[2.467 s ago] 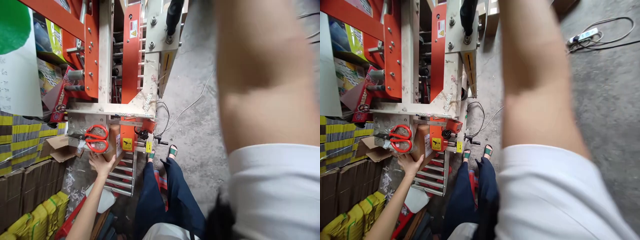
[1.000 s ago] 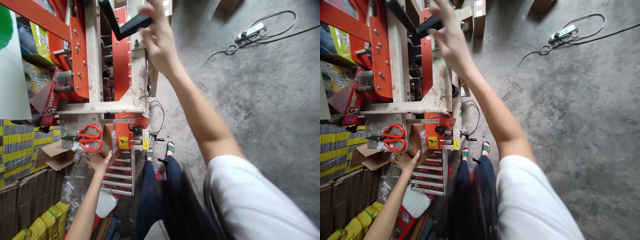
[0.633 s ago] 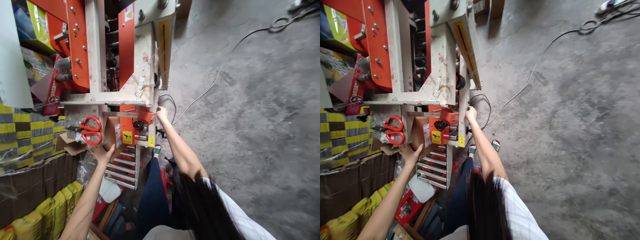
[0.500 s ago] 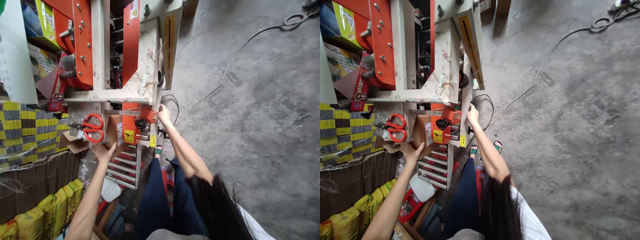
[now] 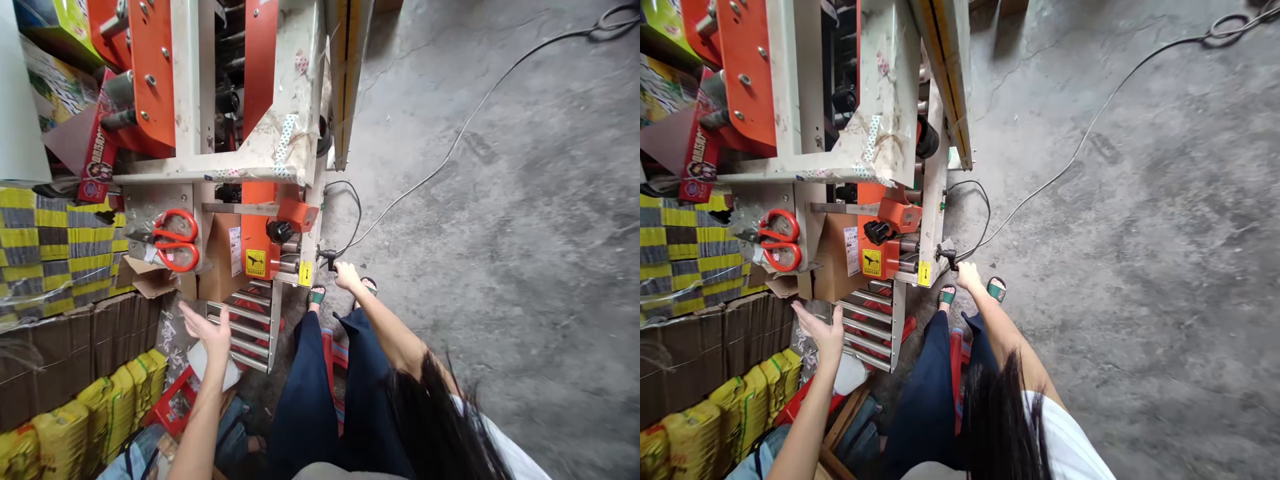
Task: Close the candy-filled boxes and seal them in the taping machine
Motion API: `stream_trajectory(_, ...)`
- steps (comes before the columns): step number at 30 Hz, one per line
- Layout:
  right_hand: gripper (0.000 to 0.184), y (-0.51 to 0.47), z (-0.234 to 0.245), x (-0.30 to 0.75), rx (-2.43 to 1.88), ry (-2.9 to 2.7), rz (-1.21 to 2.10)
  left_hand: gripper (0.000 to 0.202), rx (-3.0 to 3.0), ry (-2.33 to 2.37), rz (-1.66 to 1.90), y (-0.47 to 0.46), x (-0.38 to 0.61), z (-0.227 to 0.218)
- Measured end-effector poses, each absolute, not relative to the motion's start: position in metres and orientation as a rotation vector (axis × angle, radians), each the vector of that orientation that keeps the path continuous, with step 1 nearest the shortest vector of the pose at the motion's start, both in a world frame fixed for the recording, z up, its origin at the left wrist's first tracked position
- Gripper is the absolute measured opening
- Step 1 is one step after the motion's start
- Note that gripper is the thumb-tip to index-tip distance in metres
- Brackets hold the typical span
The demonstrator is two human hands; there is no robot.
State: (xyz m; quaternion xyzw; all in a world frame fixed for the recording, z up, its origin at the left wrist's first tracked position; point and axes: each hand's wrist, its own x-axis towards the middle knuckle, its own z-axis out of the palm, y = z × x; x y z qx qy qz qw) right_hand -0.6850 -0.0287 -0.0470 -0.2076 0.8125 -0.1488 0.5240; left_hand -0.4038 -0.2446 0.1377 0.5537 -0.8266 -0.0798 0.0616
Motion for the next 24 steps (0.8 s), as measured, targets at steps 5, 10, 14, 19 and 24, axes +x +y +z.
stream_trajectory(5,0.032,-0.017,-0.015,-0.662,-0.667,1.853,-0.112,0.103,1.901,-2.477,-0.383,-0.178,-0.339,0.121)
stream_trajectory(10,0.02,-0.011,0.035,-0.707,-0.929,1.893,-0.158,0.098,2.104,-2.494,-0.614,-0.129,-0.278,0.105)
stream_trajectory(14,0.028,-0.047,0.011,-0.781,-0.972,2.107,-0.146,0.094,2.261,-2.478,-0.682,-0.114,-0.243,0.094)
stream_trajectory(19,0.027,-0.064,-0.057,-0.772,-0.9,2.061,-0.021,0.088,2.406,-2.36,-0.831,-0.096,-0.218,0.071)
stream_trajectory(24,0.021,-0.016,-0.032,-0.68,-0.901,1.868,0.005,0.088,2.545,-2.214,-1.136,-0.069,-0.225,0.057)
